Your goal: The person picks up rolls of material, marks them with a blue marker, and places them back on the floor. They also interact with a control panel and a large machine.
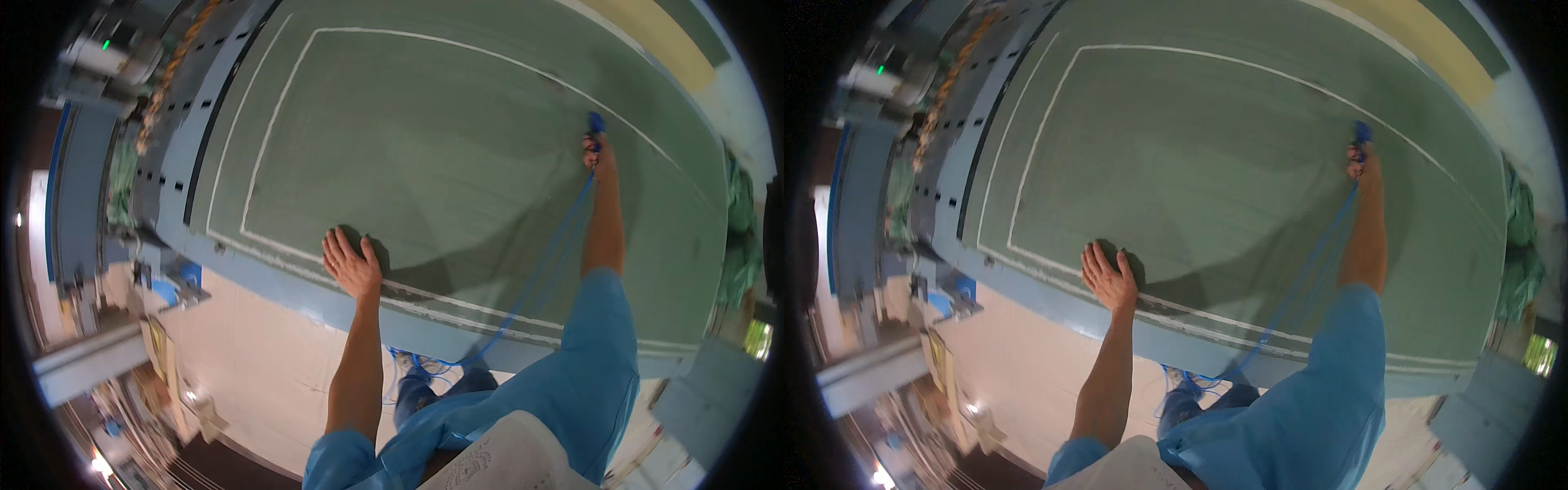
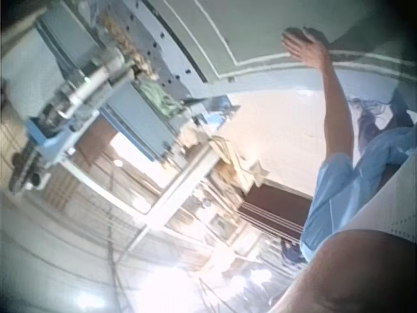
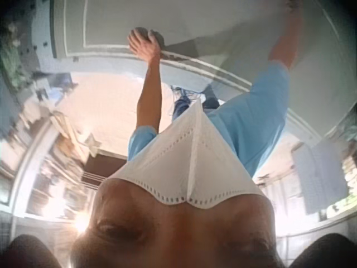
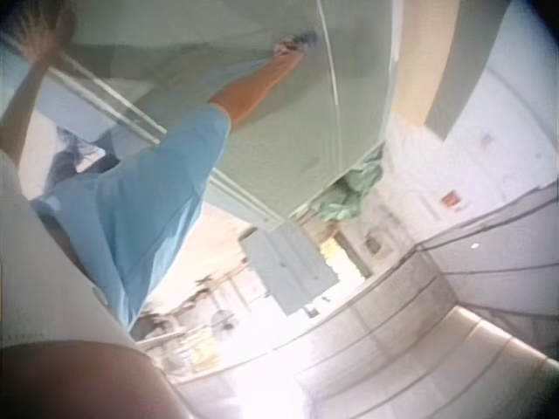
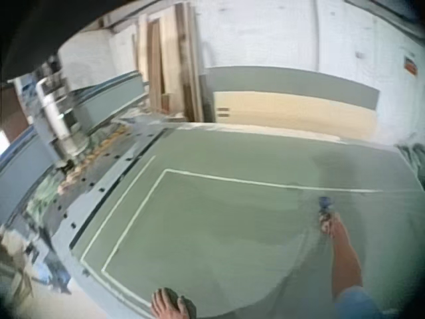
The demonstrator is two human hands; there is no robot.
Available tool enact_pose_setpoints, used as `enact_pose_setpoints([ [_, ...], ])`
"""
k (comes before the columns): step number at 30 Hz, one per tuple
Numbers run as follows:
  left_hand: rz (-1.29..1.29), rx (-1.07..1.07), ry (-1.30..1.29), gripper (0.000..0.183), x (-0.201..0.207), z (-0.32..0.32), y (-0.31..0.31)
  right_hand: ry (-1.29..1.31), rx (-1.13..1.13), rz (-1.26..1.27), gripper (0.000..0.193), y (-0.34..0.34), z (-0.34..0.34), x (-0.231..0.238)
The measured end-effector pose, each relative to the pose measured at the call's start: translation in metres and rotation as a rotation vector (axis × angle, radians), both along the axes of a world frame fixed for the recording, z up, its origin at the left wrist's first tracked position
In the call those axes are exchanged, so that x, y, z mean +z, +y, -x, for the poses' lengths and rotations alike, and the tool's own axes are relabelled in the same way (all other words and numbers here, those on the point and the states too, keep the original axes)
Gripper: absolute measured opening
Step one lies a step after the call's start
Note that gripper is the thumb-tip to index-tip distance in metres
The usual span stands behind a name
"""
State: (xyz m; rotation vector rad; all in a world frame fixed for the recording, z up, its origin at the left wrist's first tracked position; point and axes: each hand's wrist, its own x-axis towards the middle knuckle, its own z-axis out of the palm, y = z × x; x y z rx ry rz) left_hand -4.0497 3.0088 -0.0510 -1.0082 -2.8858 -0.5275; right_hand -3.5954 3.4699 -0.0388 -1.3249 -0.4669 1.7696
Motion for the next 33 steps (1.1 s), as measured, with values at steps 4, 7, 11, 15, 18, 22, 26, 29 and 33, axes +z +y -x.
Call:
enact_pose_setpoints([
  [4,0.096,-0.027,0.043,0.068,-0.006,-0.001,0.006,-0.265,-1.039,0.022,0.035,0.025,-0.071,-0.041],
  [7,0.136,-0.014,0.062,0.068,-0.009,-0.002,0.007,-0.054,-0.926,-0.052,0.041,0.09,-0.051,-0.052],
  [11,0.113,-0.009,0.049,0.068,-0.009,-0.005,0.008,0.096,-0.328,-0.119,0.03,0.15,0.055,-0.046],
  [15,0.082,-0.011,0.065,0.068,-0.01,0.0,0.005,0.049,-0.202,0.011,0.03,0.129,0.155,-0.009],
  [18,0.055,-0.022,0.094,0.068,-0.015,0.002,0.004,0.058,0.01,-0.038,0.029,0.087,0.167,0.015],
  [22,0.029,-0.044,0.131,0.068,-0.022,0.008,0.0,-0.152,0.359,-0.089,0.033,0.023,0.093,0.038],
  [26,0.048,-0.059,0.121,0.071,-0.04,0.015,-0.01,-0.712,0.733,-0.102,0.047,-0.102,-0.074,0.056],
  [29,0.055,-0.088,0.188,0.07,-0.042,0.02,-0.007,-0.691,0.749,-0.131,0.05,-0.237,-0.191,0.101],
  [33,0.025,-0.446,0.205,0.07,-0.06,0.007,-0.03,-0.84,0.763,0.008,0.041,-0.433,-0.302,0.148],
])
